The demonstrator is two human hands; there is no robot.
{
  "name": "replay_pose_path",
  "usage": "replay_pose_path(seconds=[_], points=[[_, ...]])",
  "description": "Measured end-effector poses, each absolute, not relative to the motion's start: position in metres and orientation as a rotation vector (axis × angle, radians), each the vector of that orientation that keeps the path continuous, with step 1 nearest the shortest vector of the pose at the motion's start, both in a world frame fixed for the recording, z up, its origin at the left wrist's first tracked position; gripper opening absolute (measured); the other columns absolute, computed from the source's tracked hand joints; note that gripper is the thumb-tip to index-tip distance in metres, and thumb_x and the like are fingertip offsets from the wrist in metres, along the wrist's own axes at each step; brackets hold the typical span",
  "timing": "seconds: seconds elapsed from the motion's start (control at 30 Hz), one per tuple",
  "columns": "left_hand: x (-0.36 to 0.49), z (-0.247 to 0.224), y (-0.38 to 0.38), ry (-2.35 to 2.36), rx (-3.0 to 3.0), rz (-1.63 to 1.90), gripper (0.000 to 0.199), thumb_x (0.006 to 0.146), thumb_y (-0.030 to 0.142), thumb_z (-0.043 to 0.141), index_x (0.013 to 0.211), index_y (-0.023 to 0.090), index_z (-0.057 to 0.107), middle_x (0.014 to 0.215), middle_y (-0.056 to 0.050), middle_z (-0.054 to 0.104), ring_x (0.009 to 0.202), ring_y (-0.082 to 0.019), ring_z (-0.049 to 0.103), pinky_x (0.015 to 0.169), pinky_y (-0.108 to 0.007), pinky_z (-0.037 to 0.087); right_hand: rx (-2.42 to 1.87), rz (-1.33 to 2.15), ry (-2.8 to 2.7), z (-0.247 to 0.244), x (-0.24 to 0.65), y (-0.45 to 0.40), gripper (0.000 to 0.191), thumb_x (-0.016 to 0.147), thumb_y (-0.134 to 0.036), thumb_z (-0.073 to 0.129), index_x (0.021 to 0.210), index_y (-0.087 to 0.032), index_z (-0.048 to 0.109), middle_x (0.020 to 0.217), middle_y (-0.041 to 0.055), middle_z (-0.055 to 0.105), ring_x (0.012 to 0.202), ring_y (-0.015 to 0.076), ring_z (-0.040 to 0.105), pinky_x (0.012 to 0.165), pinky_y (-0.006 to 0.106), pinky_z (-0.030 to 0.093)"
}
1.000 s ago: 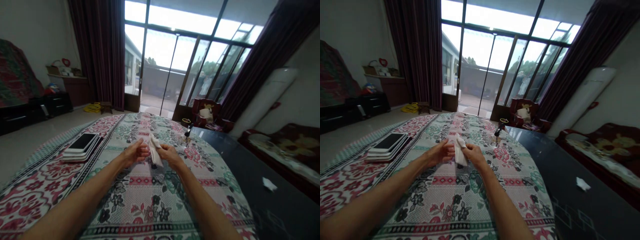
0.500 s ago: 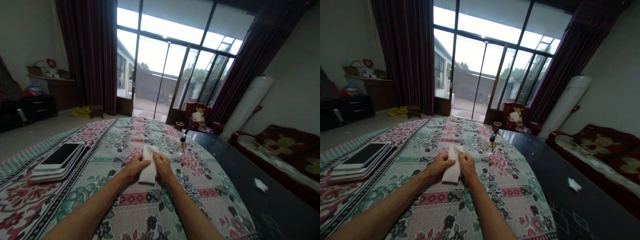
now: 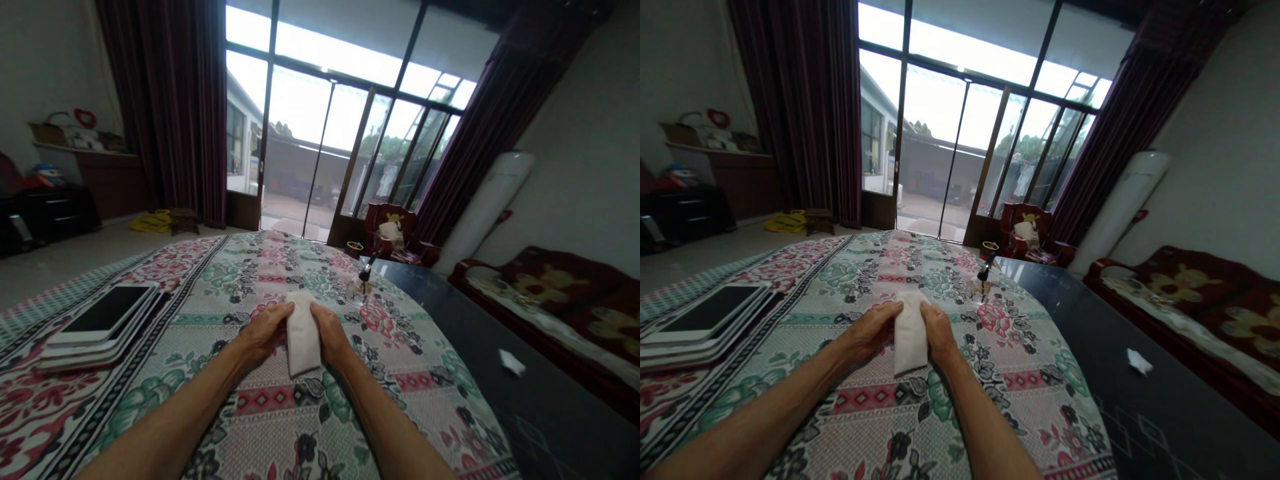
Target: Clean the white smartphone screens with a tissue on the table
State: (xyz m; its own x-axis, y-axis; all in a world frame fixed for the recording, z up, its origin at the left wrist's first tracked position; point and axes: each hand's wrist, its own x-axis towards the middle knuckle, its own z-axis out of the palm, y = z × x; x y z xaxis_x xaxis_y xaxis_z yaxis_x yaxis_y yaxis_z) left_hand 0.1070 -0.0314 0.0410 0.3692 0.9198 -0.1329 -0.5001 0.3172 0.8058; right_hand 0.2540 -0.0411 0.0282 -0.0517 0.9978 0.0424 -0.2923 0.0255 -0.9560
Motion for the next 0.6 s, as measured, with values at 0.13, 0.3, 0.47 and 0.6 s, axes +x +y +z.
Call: replay_pose_path(seconds=[0.13, 0.3, 0.47, 0.6], points=[[0.107, 0.036, -0.027, 0.684, 0.765, 1.013, 0.017, 0.075, 0.023, 0.071, 0.084, 0.009, 0.069, 0.076, -0.009, 0.073, 0.063, -0.018, 0.067, 0.058, -0.024, 0.051, -0.864, 1.33, -1.06, 0.027, 0.259, -0.038, 0.036, 0.076, -0.051, 0.066, 0.086, -0.017, 0.065, 0.072, 0.001, 0.068, 0.067, 0.0174, 0.061, 0.06, 0.027, 0.047], [0.107, 0.026, -0.027, 0.696, 0.776, 0.965, 0.022, 0.081, 0.027, 0.068, 0.093, 0.008, 0.07, 0.084, -0.014, 0.074, 0.07, -0.021, 0.07, 0.058, -0.027, 0.054, -0.925, 1.262, -0.973, 0.027, 0.257, -0.036, 0.032, 0.07, -0.048, 0.071, 0.078, -0.019, 0.06, 0.064, -0.0037, 0.062, 0.056, 0.012, 0.052, 0.054, 0.023, 0.041], [0.11, 0.027, -0.033, 0.708, 0.739, 0.956, 0.022, 0.087, 0.022, 0.062, 0.102, 0.008, 0.068, 0.087, -0.014, 0.075, 0.077, -0.024, 0.072, 0.06, -0.028, 0.056, -0.893, 1.297, -0.917, 0.031, 0.252, -0.036, 0.027, 0.065, -0.038, 0.068, 0.082, -0.018, 0.062, 0.067, -0.0034, 0.063, 0.056, 0.0118, 0.052, 0.053, 0.022, 0.039], [0.118, 0.042, -0.035, 0.733, 0.663, 0.999, 0.023, 0.092, 0.017, 0.052, 0.107, 0.007, 0.066, 0.087, -0.015, 0.075, 0.078, -0.023, 0.073, 0.06, -0.028, 0.059, -0.902, 1.217, -0.835, 0.03, 0.259, -0.032, 0.023, 0.064, -0.032, 0.065, 0.082, -0.018, 0.062, 0.061, -0.0051, 0.058, 0.053, 0.0102, 0.047, 0.049, 0.02, 0.035]])
